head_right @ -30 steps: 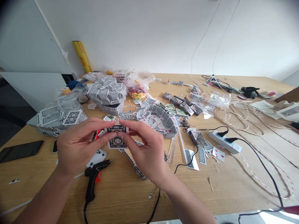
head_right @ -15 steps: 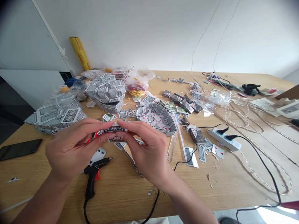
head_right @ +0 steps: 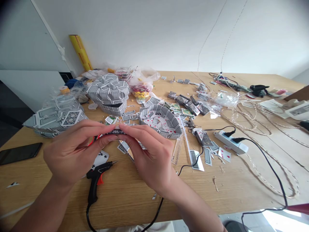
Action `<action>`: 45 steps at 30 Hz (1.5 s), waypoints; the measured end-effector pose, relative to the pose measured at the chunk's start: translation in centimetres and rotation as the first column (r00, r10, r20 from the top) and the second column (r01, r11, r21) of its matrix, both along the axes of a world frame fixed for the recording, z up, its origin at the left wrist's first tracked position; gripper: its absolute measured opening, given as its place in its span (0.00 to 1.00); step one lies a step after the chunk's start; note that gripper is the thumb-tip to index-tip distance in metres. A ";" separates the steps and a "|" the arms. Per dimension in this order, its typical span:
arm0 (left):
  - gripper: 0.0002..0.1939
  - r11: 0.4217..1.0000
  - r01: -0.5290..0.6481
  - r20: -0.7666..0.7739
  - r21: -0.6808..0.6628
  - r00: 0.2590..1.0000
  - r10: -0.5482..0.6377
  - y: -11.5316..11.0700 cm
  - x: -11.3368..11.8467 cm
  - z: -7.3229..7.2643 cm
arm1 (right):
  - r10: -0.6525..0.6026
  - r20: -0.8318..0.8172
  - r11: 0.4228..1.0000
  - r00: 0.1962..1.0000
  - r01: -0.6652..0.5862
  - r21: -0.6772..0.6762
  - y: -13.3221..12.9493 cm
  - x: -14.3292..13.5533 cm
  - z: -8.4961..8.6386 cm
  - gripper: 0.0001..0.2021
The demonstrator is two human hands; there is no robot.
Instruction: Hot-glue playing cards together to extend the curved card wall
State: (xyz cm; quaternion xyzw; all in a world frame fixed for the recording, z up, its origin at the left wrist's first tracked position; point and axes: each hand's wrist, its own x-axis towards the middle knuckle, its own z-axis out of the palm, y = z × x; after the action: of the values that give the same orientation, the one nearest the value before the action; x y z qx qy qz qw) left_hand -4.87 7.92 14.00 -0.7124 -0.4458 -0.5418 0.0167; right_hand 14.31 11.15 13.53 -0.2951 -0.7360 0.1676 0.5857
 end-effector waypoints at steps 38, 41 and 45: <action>0.11 0.998 -0.050 -0.020 0.047 0.998 0.051 -0.1 0.3 -0.3 | -0.039 0.051 0.998 0.998 0.041 -0.038 -0.3 0.0 0.1 0.12; 0.10 0.998 -0.042 -0.020 0.048 0.999 0.043 -0.1 0.4 -0.2 | -0.034 0.056 0.998 0.998 0.036 -0.042 -0.2 0.0 0.2 0.12; 0.12 0.998 -0.032 0.000 0.051 0.999 0.032 0.0 0.4 -0.1 | -0.023 0.058 0.999 0.998 0.026 -0.045 -0.1 0.1 0.3 0.11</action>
State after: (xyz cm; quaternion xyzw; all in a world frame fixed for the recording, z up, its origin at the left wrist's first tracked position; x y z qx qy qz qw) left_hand -4.46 7.88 13.86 -0.7046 -0.4434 -0.5522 0.0438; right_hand 14.43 11.09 13.84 -0.3222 -0.7450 0.1684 0.5593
